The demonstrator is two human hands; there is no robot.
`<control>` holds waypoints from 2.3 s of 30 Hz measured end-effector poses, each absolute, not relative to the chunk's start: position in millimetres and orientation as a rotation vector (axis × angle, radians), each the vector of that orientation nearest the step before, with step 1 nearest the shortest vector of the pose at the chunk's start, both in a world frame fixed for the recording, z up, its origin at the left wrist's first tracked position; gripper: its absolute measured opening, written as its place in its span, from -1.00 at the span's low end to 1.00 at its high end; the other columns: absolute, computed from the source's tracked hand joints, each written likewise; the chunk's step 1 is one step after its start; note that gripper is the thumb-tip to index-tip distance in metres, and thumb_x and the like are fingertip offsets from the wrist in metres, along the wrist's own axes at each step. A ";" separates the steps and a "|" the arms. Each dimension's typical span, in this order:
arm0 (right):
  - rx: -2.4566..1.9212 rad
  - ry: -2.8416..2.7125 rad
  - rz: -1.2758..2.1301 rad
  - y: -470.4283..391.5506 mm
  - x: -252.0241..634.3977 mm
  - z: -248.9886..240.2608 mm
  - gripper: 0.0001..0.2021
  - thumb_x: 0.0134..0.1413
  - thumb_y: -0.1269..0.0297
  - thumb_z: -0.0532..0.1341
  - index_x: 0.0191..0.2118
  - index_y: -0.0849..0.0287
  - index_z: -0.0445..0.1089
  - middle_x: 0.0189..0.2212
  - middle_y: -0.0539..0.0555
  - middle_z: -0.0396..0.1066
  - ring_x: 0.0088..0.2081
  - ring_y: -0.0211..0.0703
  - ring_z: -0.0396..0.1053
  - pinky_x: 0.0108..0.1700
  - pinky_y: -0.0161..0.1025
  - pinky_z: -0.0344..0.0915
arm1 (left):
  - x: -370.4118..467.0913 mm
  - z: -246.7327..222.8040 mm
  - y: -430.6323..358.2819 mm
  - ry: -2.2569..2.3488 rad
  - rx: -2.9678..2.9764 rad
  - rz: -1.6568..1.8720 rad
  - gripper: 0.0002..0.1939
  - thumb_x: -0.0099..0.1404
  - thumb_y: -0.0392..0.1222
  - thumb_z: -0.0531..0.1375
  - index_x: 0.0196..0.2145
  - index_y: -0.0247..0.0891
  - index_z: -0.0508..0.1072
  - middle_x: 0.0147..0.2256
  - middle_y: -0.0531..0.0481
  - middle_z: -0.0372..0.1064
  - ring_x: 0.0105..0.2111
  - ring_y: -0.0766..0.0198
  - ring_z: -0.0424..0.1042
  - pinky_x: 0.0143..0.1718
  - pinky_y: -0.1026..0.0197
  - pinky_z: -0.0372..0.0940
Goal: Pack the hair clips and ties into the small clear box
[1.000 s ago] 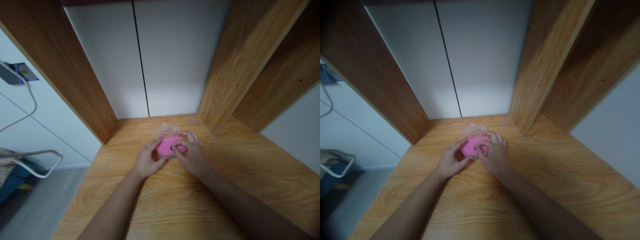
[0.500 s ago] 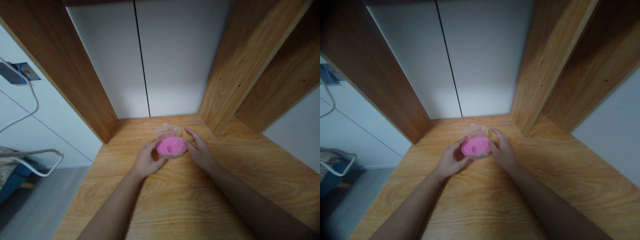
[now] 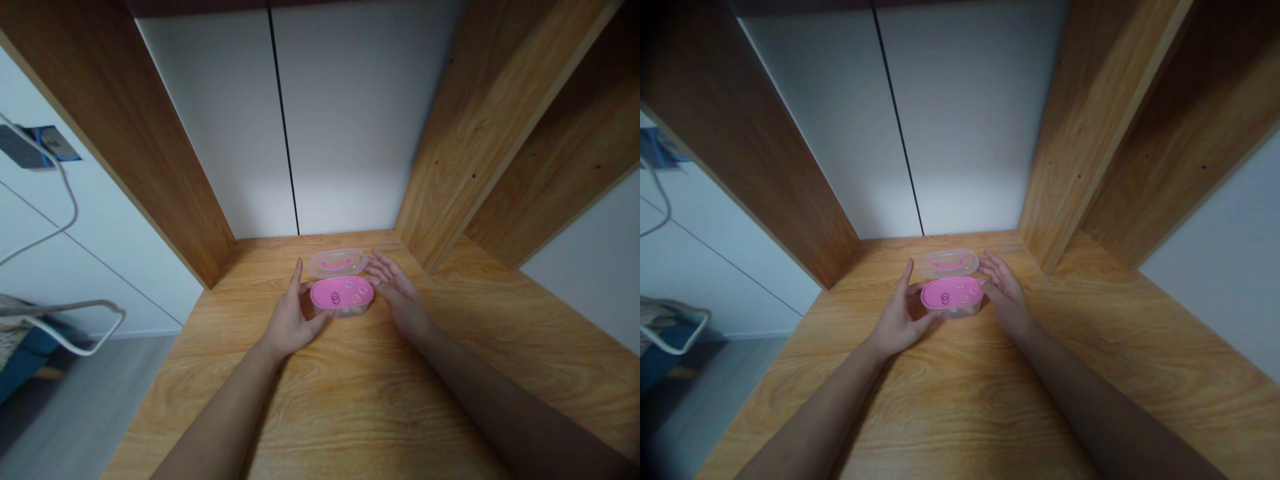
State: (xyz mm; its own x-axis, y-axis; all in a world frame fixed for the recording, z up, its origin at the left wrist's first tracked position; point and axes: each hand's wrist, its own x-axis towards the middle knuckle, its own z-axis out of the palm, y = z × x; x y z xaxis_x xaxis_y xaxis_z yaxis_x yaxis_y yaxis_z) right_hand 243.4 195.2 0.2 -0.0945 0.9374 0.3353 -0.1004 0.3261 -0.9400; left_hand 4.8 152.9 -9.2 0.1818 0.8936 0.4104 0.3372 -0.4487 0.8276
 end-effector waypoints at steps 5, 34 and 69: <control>-0.823 -1.449 1.029 190.0 243.3 2.6 -0.50 0.23 0.01 0.22 0.24 -0.03 0.25 0.02 0.14 0.37 0.09 -0.03 0.37 0.18 0.01 0.34 | 3.4 -8.6 153.9 1.204 1.901 1.255 0.17 0.22 -0.23 0.35 0.44 -0.16 -0.45 0.08 -0.22 0.46 0.05 0.06 0.49 0.16 -0.09 0.32; -0.952 -1.954 0.689 176.7 233.8 -1.1 -0.48 0.03 0.21 0.41 0.08 0.06 0.24 0.11 0.20 0.36 0.17 0.07 0.33 0.21 0.09 0.29 | 3.5 -2.9 153.2 1.137 2.025 1.278 -0.39 0.27 -0.15 0.32 0.25 -0.16 0.31 0.16 -0.19 0.39 0.13 0.00 0.42 0.20 -0.07 0.30; -0.987 -2.072 0.342 185.1 227.3 0.0 -0.49 -0.03 0.15 0.43 0.11 -0.16 0.49 0.04 0.13 0.36 0.01 0.09 0.43 0.03 0.02 0.47 | 7.9 -13.1 157.9 1.087 1.879 1.299 -0.41 0.26 -0.16 0.34 0.22 -0.17 0.32 0.18 -0.22 0.36 0.18 -0.02 0.38 0.25 -0.14 0.25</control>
